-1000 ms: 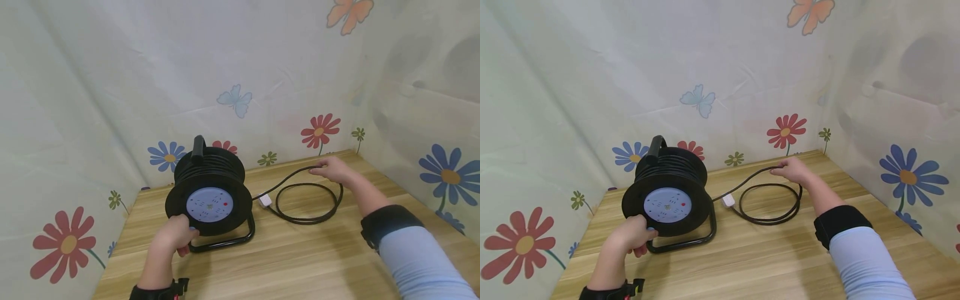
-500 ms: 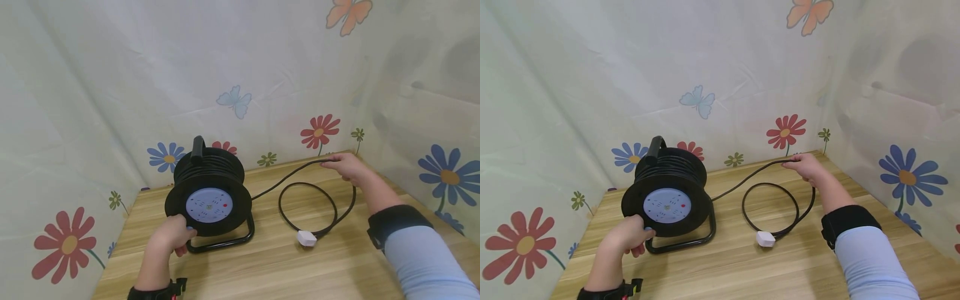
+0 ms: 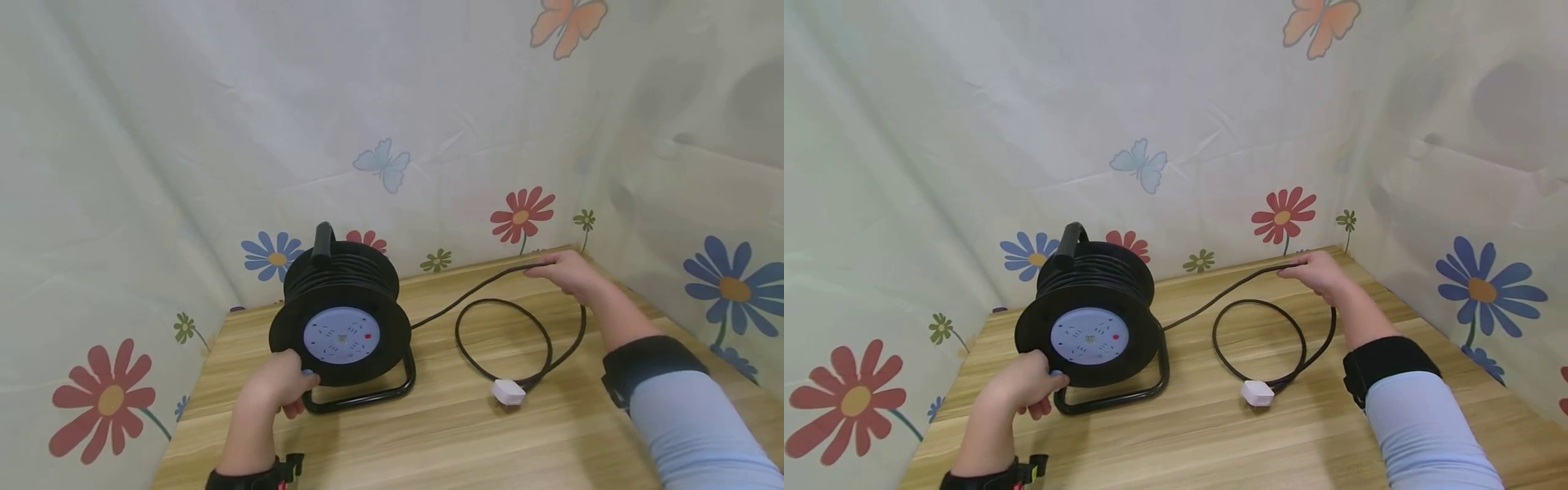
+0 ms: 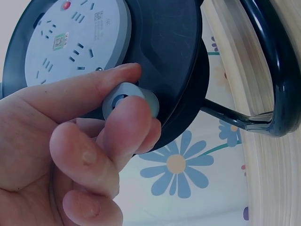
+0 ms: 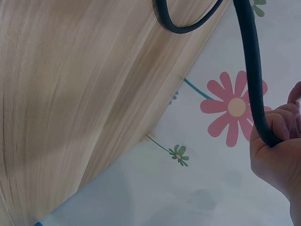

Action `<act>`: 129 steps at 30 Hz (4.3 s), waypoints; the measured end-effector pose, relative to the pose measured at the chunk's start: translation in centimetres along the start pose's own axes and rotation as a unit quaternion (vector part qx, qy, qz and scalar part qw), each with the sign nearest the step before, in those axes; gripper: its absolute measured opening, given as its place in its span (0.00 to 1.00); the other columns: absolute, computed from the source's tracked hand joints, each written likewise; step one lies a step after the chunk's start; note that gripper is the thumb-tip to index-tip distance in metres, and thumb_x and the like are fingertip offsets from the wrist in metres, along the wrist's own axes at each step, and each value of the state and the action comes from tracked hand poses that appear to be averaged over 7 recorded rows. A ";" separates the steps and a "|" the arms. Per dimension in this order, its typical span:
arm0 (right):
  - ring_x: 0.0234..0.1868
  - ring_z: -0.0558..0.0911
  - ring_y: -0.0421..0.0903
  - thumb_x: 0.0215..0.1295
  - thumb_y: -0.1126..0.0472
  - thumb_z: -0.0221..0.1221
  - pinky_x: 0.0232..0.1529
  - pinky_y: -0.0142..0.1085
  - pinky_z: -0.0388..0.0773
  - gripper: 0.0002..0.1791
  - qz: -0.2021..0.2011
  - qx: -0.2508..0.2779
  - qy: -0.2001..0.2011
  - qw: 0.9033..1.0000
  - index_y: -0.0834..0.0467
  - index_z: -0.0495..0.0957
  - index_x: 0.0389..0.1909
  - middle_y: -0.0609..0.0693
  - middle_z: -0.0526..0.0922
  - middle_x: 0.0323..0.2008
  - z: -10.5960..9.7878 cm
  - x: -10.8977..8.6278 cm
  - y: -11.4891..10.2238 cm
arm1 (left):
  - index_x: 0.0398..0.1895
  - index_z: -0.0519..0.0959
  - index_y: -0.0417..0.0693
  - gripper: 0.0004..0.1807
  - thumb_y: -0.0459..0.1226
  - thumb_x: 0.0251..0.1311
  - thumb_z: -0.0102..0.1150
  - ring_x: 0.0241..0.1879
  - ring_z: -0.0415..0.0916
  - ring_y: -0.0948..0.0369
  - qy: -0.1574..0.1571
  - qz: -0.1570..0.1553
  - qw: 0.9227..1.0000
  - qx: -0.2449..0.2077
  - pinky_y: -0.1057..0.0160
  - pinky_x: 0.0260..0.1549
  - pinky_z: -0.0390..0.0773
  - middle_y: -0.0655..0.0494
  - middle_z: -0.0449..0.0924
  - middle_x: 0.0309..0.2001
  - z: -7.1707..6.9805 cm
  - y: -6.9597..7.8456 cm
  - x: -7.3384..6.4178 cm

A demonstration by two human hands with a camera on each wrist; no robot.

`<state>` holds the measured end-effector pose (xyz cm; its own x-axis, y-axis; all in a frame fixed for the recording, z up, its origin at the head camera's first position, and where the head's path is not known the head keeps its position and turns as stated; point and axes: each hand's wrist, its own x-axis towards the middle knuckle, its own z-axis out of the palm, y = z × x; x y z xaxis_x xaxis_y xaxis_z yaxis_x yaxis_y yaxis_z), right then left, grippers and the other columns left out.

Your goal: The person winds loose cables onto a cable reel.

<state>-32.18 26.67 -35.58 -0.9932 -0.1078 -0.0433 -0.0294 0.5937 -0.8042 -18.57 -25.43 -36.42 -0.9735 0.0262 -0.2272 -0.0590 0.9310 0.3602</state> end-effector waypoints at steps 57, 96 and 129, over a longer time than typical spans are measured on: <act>0.27 0.66 0.47 0.66 0.40 0.66 0.31 0.41 0.63 0.22 -0.154 -0.096 -0.001 0.983 0.57 0.88 0.37 0.47 0.73 0.22 4.8 -0.9 -5.1 | 0.11 0.77 0.43 0.23 0.44 0.63 0.61 0.18 0.75 0.57 0.167 0.013 0.982 -0.083 0.59 0.23 0.67 0.58 0.77 0.11 -3.7 -1.4 -2.1; 0.19 0.60 0.41 0.70 0.51 0.64 0.26 0.37 0.63 0.13 -0.210 -0.060 -0.092 0.972 0.56 0.88 0.37 0.43 0.68 0.17 10.8 -0.1 -9.4 | 0.27 0.84 0.37 0.19 0.46 0.64 0.68 0.15 0.81 0.60 0.384 0.078 0.893 -0.219 0.65 0.17 0.75 0.54 0.83 0.18 -2.5 2.3 -2.3; 0.32 0.78 0.41 0.72 0.58 0.61 0.38 0.38 0.76 0.10 -0.260 -0.073 -0.154 0.951 0.56 0.88 0.36 0.45 0.88 0.35 15.5 0.7 -10.7 | 0.07 0.68 0.48 0.34 0.55 0.71 0.53 0.13 0.65 0.56 0.451 0.115 0.870 -0.163 0.59 0.13 0.58 0.59 0.66 0.08 -1.5 8.5 -1.0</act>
<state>-30.82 7.89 -36.20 -0.7615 -0.6311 0.1479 -0.5440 0.4981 -0.6753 -18.45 -18.08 -31.77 -0.7371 -0.2356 0.6334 0.2434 0.7817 0.5741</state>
